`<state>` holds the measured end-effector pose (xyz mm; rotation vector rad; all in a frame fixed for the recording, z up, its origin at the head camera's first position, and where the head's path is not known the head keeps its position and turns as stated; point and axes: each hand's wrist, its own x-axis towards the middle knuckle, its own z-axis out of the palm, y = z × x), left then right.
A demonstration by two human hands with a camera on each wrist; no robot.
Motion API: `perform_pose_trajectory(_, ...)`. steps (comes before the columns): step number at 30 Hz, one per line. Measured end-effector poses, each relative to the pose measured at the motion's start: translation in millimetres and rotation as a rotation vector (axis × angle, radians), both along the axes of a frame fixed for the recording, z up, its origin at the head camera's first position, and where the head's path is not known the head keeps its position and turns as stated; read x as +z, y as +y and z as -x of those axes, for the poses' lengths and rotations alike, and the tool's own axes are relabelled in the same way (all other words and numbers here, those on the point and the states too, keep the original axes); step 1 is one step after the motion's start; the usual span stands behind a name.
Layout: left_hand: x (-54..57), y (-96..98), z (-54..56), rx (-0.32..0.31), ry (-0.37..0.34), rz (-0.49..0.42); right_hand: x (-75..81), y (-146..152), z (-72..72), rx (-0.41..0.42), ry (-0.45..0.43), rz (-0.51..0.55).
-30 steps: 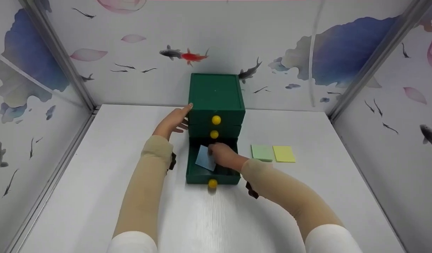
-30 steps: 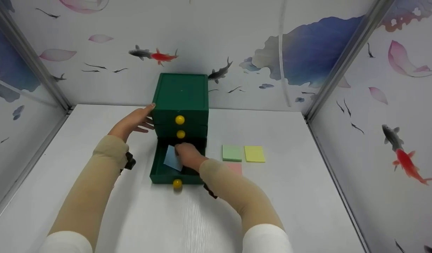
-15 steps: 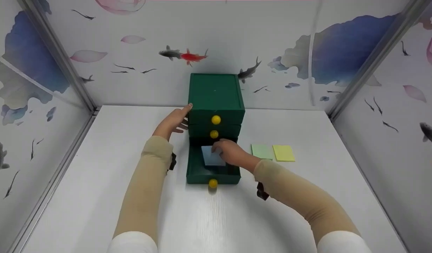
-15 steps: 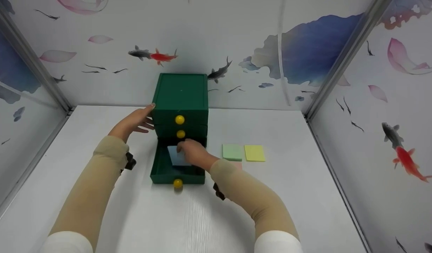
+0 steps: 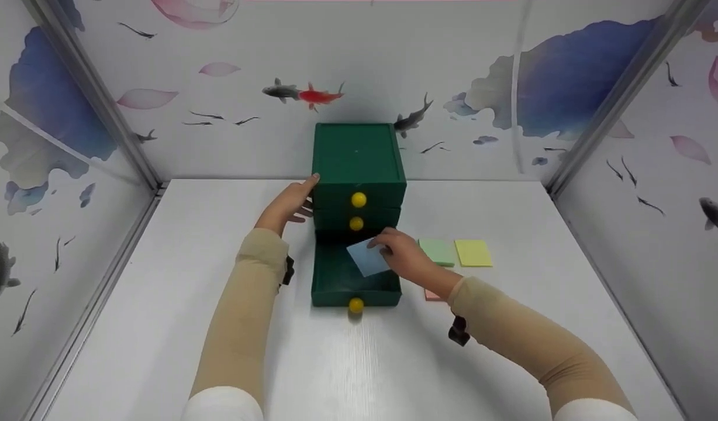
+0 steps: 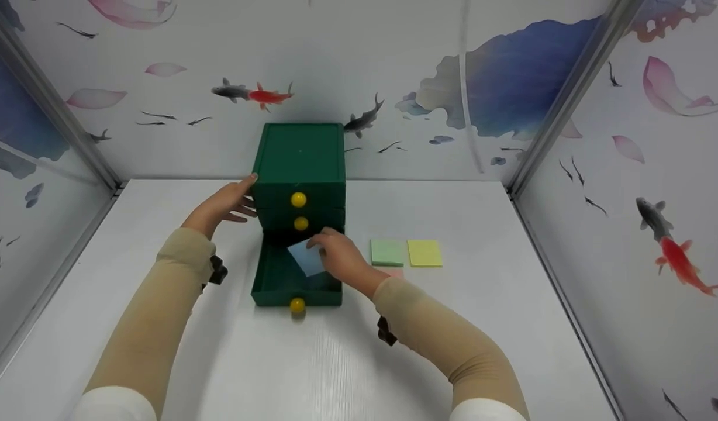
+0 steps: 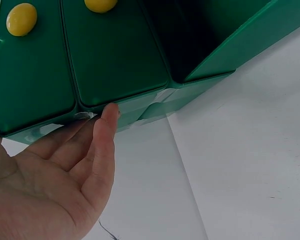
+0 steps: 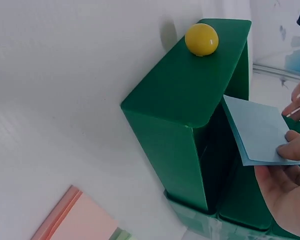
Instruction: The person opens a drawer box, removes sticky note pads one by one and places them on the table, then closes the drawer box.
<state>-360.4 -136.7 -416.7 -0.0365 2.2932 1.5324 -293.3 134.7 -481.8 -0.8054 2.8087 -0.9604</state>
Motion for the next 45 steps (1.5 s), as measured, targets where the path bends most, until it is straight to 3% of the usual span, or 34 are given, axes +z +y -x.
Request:
perform_pose_trajectory(9, -0.7, -1.4, 0.1, -0.008, -0.007, -0.019, 13.9, 30.2, -10.0, -0.083, 0.040, 0.122)
perform_pose_trajectory(15, -1.3, -0.6, -0.6, -0.004, -0.007, -0.015, 15.8, 59.3, -18.1, -0.124, 0.067, 0.148)
perform_pose_trajectory(18, 0.5, -0.5, -0.8, -0.003, -0.012, -0.015, 16.0, 73.4, -21.2, -0.183, 0.075, 0.152)
perform_pose_trajectory(22, 1.5, -0.8, -0.6, 0.004, -0.015, -0.017, 11.1, 91.3, -24.2, -0.258, 0.099, 0.147)
perform_pose_trajectory(29, -0.7, -1.2, -0.7, 0.002, -0.012, 0.000, -10.7, 121.5, -29.9, -0.349, 0.108, 0.125)
perform_pose_trajectory(36, -0.8, -0.4, -1.5, 0.012, -0.009, -0.010, -26.4, 147.1, -37.3, -0.441, 0.032, 0.085)
perform_pose_trajectory(45, -0.9, 0.6, -1.7, 0.013, -0.007, -0.013, -39.2, 176.4, -35.9, -0.546, -0.119, 0.070)
